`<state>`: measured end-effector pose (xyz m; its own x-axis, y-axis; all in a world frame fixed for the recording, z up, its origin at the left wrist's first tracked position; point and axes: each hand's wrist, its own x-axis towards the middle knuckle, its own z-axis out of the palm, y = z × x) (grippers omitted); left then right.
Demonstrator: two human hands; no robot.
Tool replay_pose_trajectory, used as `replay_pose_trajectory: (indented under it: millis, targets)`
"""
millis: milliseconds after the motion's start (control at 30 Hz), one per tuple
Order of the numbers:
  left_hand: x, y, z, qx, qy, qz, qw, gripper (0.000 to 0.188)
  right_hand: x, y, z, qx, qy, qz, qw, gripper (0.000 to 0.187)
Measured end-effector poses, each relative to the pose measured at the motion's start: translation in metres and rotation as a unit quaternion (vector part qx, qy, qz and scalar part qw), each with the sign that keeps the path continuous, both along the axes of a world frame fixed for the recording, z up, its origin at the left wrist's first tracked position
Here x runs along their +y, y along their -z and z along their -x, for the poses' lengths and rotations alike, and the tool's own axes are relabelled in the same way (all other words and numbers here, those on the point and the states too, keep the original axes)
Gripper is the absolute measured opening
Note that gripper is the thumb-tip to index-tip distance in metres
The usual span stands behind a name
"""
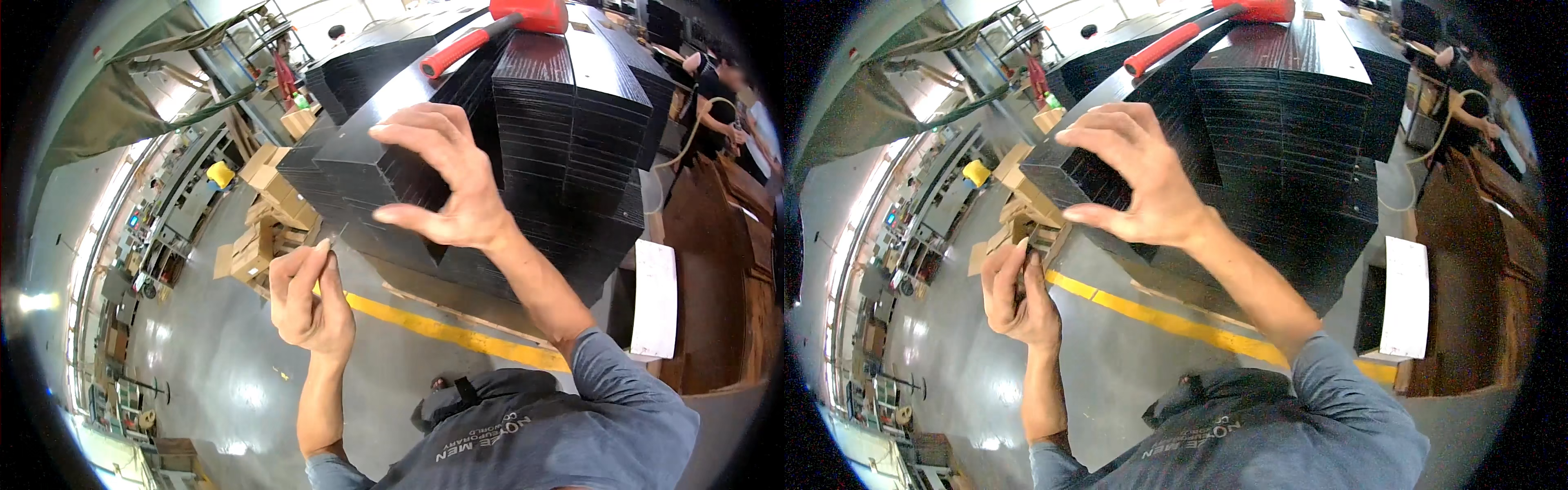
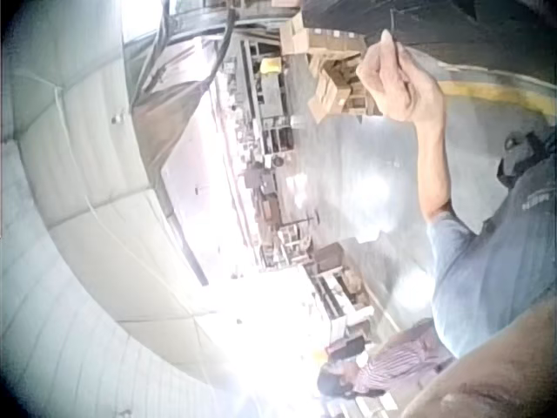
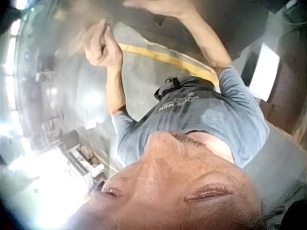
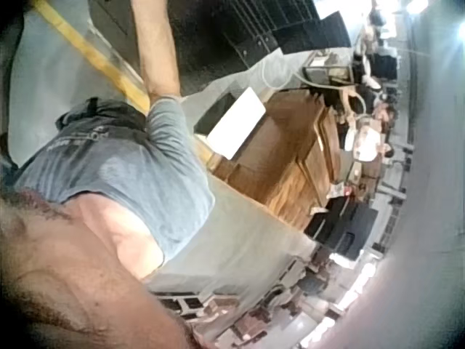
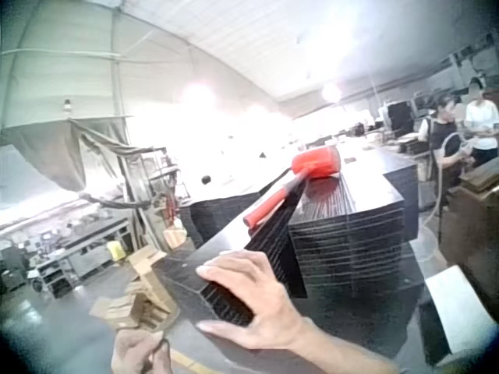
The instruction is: The person aligns stacked panels by hand and scrapes the edges of the panels using a blade.
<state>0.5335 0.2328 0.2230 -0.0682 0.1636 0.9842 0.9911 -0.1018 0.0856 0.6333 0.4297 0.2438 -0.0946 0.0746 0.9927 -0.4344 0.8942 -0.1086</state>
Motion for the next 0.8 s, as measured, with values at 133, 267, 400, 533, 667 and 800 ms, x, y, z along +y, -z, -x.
replay_pose_trajectory:
  millis: [133, 267, 400, 533, 667, 800]
  targets:
    - [0.002, 0.008, 0.018, -0.028, 0.011, 0.023, 0.999, 0.029, -0.002, 0.006, 0.018, 0.031, 0.03, -0.001, 0.999, 0.049]
    - [0.013, -0.006, 0.033, -0.022, 0.056, 0.025, 0.998, 0.03, 0.012, 0.005, 0.016, 0.006, -0.045, 0.02, 0.999, 0.029]
    - [0.027, -0.032, 0.035, 0.04, 0.093, 0.019, 0.995, 0.04, 0.011, 0.011, 0.023, 0.0, -0.038, 0.02, 0.999, 0.028]
    - [0.045, -0.045, 0.037, 0.126, 0.097, 0.029, 0.987, 0.039, 0.01, 0.01, 0.023, 0.001, -0.035, 0.021, 0.999, 0.028]
    - [0.05, -0.042, 0.038, 0.167, 0.087, 0.06, 0.98, 0.046, 0.015, 0.008, 0.022, 0.002, -0.053, 0.027, 0.998, 0.029]
    - [0.04, -0.013, 0.042, 0.191, 0.106, 0.133, 0.967, 0.044, 0.016, 0.003, 0.022, -0.011, -0.051, 0.016, 0.999, 0.028]
